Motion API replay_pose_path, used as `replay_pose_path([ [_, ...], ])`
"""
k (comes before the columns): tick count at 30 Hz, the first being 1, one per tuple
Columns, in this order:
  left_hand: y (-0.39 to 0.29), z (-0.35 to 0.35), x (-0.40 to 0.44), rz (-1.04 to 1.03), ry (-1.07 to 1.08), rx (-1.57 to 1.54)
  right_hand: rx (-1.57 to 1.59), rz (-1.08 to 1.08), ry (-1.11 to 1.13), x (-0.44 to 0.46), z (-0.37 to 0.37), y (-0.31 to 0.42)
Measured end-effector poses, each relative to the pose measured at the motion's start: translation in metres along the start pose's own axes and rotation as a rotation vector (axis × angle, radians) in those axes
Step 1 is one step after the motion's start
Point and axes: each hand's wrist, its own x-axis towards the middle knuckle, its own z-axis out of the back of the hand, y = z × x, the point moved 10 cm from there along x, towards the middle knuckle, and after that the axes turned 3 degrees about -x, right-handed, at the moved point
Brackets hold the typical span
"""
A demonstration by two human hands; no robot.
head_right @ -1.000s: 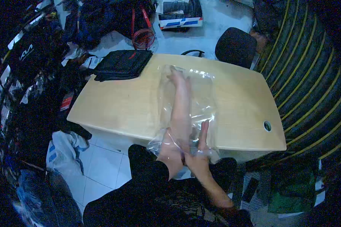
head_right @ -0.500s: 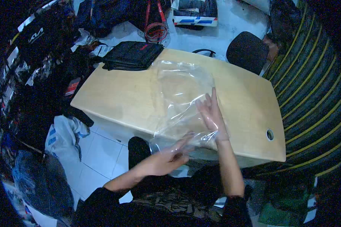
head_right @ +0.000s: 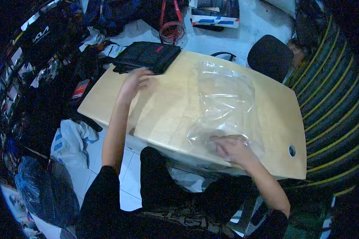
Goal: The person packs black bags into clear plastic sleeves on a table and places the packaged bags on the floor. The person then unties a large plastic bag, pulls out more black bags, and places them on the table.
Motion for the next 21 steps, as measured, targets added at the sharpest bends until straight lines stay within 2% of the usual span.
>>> replay_pose_path([
  [1,0.008,0.044,0.033,-0.018,-0.314,-0.024,0.034,-0.040,0.042,0.003,-0.005,-0.003],
  [2,0.028,0.083,0.077,0.052,-0.450,-0.029,0.201,-0.099,0.131,0.009,-0.002,0.002],
  [3,0.035,0.094,0.082,0.091,-0.533,-0.069,0.245,-0.245,0.395,0.010,-0.008,0.008],
  [4,0.036,0.098,0.088,0.121,-0.611,-0.114,0.243,-0.128,0.420,0.012,0.005,0.028],
  [6,0.053,0.121,0.113,0.220,-0.788,-0.132,0.336,-0.042,0.568,-0.001,0.010,0.056],
  [8,0.057,0.133,0.124,0.207,-0.907,-0.027,0.465,-0.040,0.761,-0.034,0.021,0.077],
  [9,0.057,0.134,0.116,0.209,-0.970,0.026,0.671,0.002,0.823,-0.044,0.033,0.090],
  [10,0.052,0.131,0.119,0.172,-0.943,0.056,0.941,-0.055,0.960,-0.054,0.041,0.094],
  [11,0.051,0.133,0.123,0.162,-0.936,0.107,0.967,-0.166,1.270,-0.071,0.038,0.098],
  [13,0.050,0.136,0.125,0.145,-0.924,0.212,1.159,-0.173,1.173,-0.066,0.053,0.093],
  [16,0.050,0.129,0.130,0.001,-0.939,-0.003,0.980,0.094,0.794,-0.043,0.066,0.083],
  [18,0.071,0.155,0.158,0.024,-0.951,0.031,0.920,0.134,0.753,-0.030,0.074,0.083],
  [21,0.078,0.157,0.147,-0.041,-0.804,-0.187,0.924,0.188,0.695,-0.015,0.090,0.081],
])
